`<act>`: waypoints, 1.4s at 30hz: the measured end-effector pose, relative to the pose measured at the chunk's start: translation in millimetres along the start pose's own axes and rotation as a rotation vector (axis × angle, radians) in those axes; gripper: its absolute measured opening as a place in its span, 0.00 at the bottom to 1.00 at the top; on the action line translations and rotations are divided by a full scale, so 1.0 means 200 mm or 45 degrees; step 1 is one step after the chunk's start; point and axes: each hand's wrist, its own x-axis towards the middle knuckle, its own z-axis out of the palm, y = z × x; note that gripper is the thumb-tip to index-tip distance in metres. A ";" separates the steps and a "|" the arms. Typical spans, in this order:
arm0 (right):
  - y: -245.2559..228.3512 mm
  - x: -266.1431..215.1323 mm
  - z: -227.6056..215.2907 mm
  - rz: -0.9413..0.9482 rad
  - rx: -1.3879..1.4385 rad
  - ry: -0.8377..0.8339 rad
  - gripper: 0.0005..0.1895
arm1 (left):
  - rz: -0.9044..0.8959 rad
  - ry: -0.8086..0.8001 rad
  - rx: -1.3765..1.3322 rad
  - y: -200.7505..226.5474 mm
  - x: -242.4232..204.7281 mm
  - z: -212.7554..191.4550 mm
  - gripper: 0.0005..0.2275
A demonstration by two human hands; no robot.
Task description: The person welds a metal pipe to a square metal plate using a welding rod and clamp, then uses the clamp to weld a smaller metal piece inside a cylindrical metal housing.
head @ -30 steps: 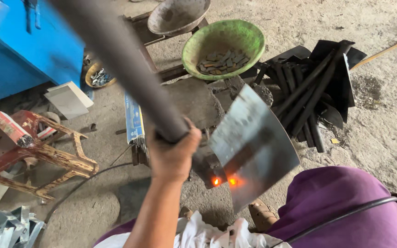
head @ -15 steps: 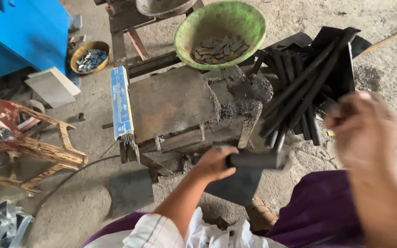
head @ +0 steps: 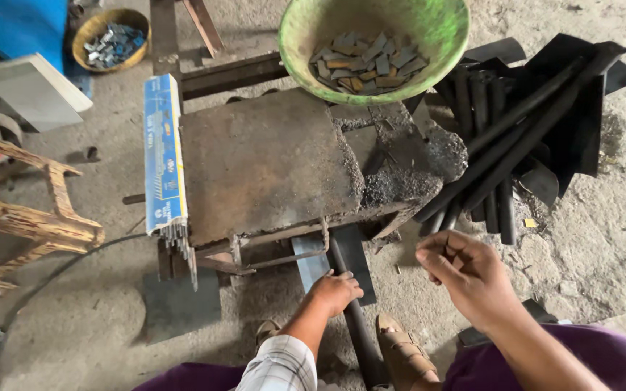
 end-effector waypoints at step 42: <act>0.18 0.00 0.04 -0.116 0.079 0.107 0.08 | -1.015 -0.627 -0.780 0.74 -0.36 0.05 0.26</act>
